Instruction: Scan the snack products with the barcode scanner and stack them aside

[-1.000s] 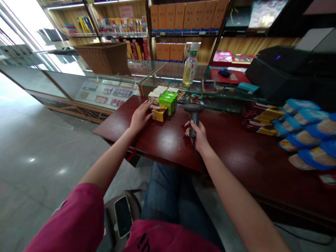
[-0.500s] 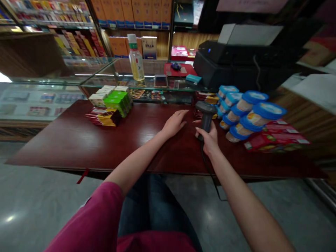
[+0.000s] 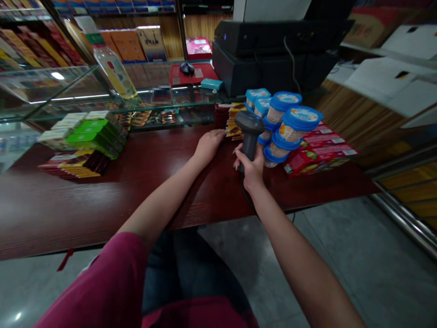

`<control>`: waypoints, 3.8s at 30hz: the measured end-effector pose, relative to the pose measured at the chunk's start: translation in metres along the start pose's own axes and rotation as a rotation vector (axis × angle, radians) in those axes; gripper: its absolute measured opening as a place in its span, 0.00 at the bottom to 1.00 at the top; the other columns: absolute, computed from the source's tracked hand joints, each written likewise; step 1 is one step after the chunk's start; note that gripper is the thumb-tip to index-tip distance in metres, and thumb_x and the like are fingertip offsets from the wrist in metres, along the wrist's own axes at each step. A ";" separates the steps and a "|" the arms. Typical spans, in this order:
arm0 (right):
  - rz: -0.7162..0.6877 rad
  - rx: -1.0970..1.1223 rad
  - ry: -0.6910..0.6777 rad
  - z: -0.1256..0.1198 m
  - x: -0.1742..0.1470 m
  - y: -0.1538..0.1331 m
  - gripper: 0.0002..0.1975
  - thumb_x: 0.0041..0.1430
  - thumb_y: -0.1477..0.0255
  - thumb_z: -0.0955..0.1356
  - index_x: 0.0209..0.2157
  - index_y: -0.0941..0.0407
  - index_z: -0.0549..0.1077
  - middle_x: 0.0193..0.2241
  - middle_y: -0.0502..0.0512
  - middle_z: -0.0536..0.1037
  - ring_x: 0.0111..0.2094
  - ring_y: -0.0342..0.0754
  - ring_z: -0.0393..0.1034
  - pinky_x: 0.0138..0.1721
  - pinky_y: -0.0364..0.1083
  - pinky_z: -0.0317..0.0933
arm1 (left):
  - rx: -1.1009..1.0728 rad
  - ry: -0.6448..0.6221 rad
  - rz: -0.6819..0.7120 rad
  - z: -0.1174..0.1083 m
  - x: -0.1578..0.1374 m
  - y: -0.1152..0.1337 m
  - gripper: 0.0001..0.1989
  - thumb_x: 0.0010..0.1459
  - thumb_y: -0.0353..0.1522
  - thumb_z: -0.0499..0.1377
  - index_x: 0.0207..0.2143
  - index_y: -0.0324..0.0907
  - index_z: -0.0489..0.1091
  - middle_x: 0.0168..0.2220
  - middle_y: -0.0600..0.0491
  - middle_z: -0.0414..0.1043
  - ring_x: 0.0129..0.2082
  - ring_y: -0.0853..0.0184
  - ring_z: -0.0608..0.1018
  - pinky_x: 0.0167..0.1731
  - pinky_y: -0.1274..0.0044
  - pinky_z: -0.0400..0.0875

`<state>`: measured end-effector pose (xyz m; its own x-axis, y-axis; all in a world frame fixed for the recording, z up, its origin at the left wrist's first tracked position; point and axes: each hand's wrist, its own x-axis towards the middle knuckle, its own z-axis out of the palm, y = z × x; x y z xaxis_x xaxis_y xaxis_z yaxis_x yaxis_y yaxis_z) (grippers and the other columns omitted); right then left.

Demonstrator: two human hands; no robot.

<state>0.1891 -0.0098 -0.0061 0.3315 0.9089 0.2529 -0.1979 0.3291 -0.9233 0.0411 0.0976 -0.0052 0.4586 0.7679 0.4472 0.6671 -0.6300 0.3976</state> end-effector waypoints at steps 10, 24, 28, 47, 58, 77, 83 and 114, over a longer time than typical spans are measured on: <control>0.225 -0.044 -0.377 0.024 -0.031 -0.020 0.18 0.53 0.60 0.78 0.38 0.52 0.70 0.22 0.42 0.71 0.15 0.39 0.59 0.15 0.42 0.56 | -0.844 0.403 -0.663 -0.067 -0.073 -0.048 0.13 0.64 0.34 0.66 0.48 0.38 0.82 0.43 0.48 0.86 0.40 0.62 0.85 0.41 0.73 0.81; 0.252 -0.170 -0.472 0.028 -0.036 -0.019 0.22 0.53 0.55 0.78 0.39 0.53 0.71 0.24 0.43 0.73 0.16 0.38 0.61 0.15 0.41 0.56 | -1.069 0.403 -0.755 -0.065 -0.075 -0.047 0.20 0.62 0.28 0.65 0.57 0.36 0.77 0.51 0.42 0.83 0.41 0.65 0.86 0.42 0.76 0.80; 0.255 -0.171 -0.428 0.031 -0.036 -0.017 0.22 0.52 0.55 0.79 0.37 0.53 0.71 0.24 0.44 0.74 0.15 0.38 0.61 0.16 0.42 0.59 | -1.125 0.380 -0.802 -0.089 -0.092 -0.051 0.25 0.62 0.27 0.67 0.61 0.37 0.73 0.53 0.41 0.82 0.44 0.62 0.86 0.44 0.73 0.80; 0.307 -0.048 -0.583 0.207 -0.077 0.024 0.22 0.47 0.56 0.79 0.34 0.54 0.71 0.27 0.48 0.80 0.14 0.38 0.62 0.15 0.42 0.58 | 0.173 0.454 -0.303 -0.311 -0.309 -0.161 0.14 0.67 0.31 0.57 0.48 0.50 0.82 0.52 0.53 0.83 0.58 0.65 0.81 0.68 0.64 0.66; 0.308 0.011 -0.486 0.208 -0.074 0.036 0.19 0.47 0.58 0.78 0.33 0.53 0.70 0.28 0.47 0.80 0.15 0.38 0.62 0.17 0.43 0.60 | 0.272 0.408 -0.353 -0.295 -0.299 -0.165 0.24 0.58 0.23 0.55 0.54 0.45 0.79 0.57 0.48 0.80 0.64 0.60 0.77 0.67 0.63 0.66; -0.034 -0.182 0.035 0.013 0.020 0.021 0.21 0.50 0.63 0.75 0.43 0.50 0.66 0.33 0.44 0.74 0.18 0.38 0.62 0.19 0.41 0.62 | -0.037 0.056 0.048 -0.061 -0.064 -0.013 0.24 0.61 0.22 0.55 0.58 0.43 0.73 0.62 0.45 0.73 0.64 0.59 0.72 0.68 0.65 0.66; 0.036 -0.045 0.053 0.006 0.024 0.019 0.19 0.50 0.65 0.74 0.41 0.49 0.66 0.32 0.43 0.74 0.17 0.37 0.62 0.19 0.42 0.63 | -0.044 -0.039 -0.004 0.004 0.007 0.007 0.29 0.60 0.21 0.62 0.64 0.35 0.69 0.66 0.36 0.70 0.68 0.53 0.70 0.69 0.62 0.64; 0.301 -0.029 -0.390 0.018 -0.010 -0.011 0.21 0.53 0.57 0.79 0.37 0.52 0.69 0.23 0.43 0.74 0.14 0.38 0.61 0.14 0.40 0.57 | -1.061 0.395 -0.643 -0.041 -0.056 -0.042 0.10 0.66 0.29 0.62 0.46 0.35 0.80 0.45 0.45 0.84 0.35 0.68 0.84 0.39 0.75 0.82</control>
<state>0.1709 -0.0183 0.0070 -0.1079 0.9925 0.0580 -0.2038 0.0350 -0.9784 -0.0368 0.0760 -0.0142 -0.0918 0.9931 0.0728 -0.1681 -0.0875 0.9819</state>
